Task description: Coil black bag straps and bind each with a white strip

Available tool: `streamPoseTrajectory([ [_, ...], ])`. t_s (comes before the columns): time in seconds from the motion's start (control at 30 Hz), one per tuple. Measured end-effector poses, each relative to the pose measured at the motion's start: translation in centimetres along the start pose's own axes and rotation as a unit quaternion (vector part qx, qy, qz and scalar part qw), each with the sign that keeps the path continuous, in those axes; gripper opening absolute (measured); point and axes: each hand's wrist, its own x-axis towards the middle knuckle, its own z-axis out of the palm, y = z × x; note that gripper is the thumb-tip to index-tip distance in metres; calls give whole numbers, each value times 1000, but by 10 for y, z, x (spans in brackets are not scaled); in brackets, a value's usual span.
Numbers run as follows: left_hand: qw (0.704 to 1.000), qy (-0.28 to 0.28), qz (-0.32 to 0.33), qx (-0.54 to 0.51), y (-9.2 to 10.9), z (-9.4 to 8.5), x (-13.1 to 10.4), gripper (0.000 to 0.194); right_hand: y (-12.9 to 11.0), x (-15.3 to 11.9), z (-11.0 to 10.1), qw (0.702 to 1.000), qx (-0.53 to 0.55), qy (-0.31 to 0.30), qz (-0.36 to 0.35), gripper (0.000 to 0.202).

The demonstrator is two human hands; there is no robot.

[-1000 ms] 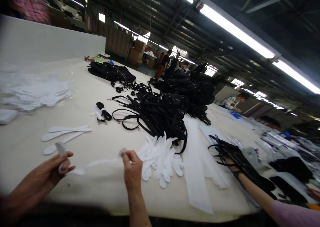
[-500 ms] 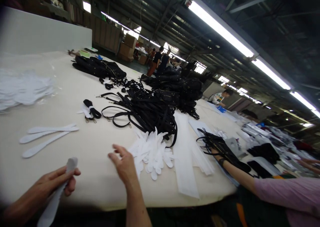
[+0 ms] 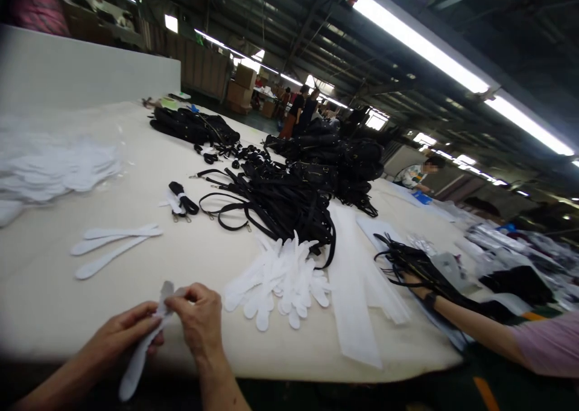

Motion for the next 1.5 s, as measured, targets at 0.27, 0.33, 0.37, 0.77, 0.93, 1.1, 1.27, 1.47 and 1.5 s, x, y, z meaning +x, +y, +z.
streamPoseTrajectory([
  [0.27,993,114,17,-20,18,-11,2,28,2,4,0,1000,7,16,6,24],
  [0.33,988,129,22,-84,25,-12,-1,27,1,10,-11,999,2,34,0,26],
  [0.37,985,127,26,-111,29,-12,-2,26,0,15,-20,999,-6,49,-6,26],
  [0.77,996,27,78,-20,27,-14,-8,25,-15,62,-170,882,-413,208,-94,53],
  [0.93,995,22,92,41,33,-7,-11,25,-25,41,-113,916,-311,160,-197,51],
  [1.1,986,28,103,125,38,-7,-15,24,-47,4,-39,975,-117,-126,-138,33],
  [1.27,977,2,127,173,34,-10,-16,25,-48,-9,-4,982,-42,-146,-110,16],
  [1.47,974,-11,128,184,23,-6,-13,28,-34,-3,2,998,-20,-48,-31,5],
  [1.5,977,-14,126,171,21,-5,-11,29,-33,-3,3,999,-20,-38,-22,5],
])
